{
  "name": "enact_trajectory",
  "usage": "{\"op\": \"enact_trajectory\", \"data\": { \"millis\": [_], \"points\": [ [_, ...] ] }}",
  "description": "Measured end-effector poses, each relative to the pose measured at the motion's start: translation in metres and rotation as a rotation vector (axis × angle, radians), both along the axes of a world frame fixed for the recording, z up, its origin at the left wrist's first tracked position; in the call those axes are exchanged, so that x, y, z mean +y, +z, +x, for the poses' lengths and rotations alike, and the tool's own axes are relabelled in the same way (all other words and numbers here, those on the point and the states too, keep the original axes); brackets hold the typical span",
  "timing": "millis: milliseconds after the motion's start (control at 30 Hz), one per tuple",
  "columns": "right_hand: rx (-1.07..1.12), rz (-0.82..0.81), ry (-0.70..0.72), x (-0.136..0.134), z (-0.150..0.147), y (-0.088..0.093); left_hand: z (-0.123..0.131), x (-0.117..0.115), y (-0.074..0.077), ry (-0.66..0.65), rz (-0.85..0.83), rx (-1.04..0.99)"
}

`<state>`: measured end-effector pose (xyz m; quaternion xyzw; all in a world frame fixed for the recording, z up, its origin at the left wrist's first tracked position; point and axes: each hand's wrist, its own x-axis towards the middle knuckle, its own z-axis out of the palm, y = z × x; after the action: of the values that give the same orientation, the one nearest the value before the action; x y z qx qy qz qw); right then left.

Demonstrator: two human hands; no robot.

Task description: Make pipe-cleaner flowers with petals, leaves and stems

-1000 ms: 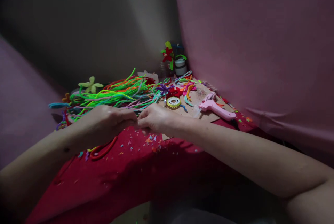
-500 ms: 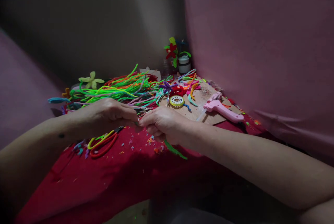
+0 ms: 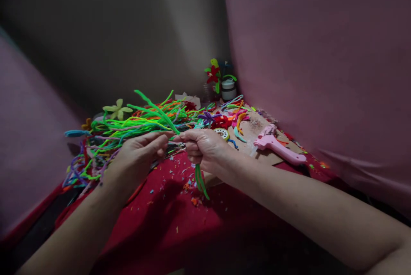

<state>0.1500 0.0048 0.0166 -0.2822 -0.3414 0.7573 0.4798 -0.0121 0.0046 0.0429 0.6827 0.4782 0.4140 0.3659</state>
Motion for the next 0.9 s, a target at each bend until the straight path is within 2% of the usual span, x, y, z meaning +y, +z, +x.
{"op": "enact_trajectory", "data": {
  "millis": [67,167,300,400,567,733,900],
  "points": [
    [0.013,0.008,0.046,0.002,-0.006,-0.001,0.007,0.011,-0.008,-0.054,-0.133,-0.231],
    [0.017,0.055,0.084,0.007,-0.012,-0.003,0.011,0.02,-0.01,-0.068,-0.195,-0.374],
    [-0.055,0.128,0.022,0.015,-0.016,-0.007,0.012,0.022,-0.012,0.01,-0.232,-0.438],
    [-0.15,0.102,0.005,0.016,-0.02,-0.011,0.014,0.023,-0.02,0.072,-0.176,-0.46],
    [-0.18,0.022,-0.011,0.013,-0.026,-0.017,0.013,0.029,-0.035,0.162,-0.027,-0.319],
    [-0.218,0.096,-0.005,0.01,-0.027,-0.017,0.014,0.028,-0.034,0.124,-0.111,-0.446],
    [-0.302,0.219,-0.063,0.007,-0.03,-0.014,0.012,0.024,-0.03,0.119,-0.143,-0.511]
  ]
}}
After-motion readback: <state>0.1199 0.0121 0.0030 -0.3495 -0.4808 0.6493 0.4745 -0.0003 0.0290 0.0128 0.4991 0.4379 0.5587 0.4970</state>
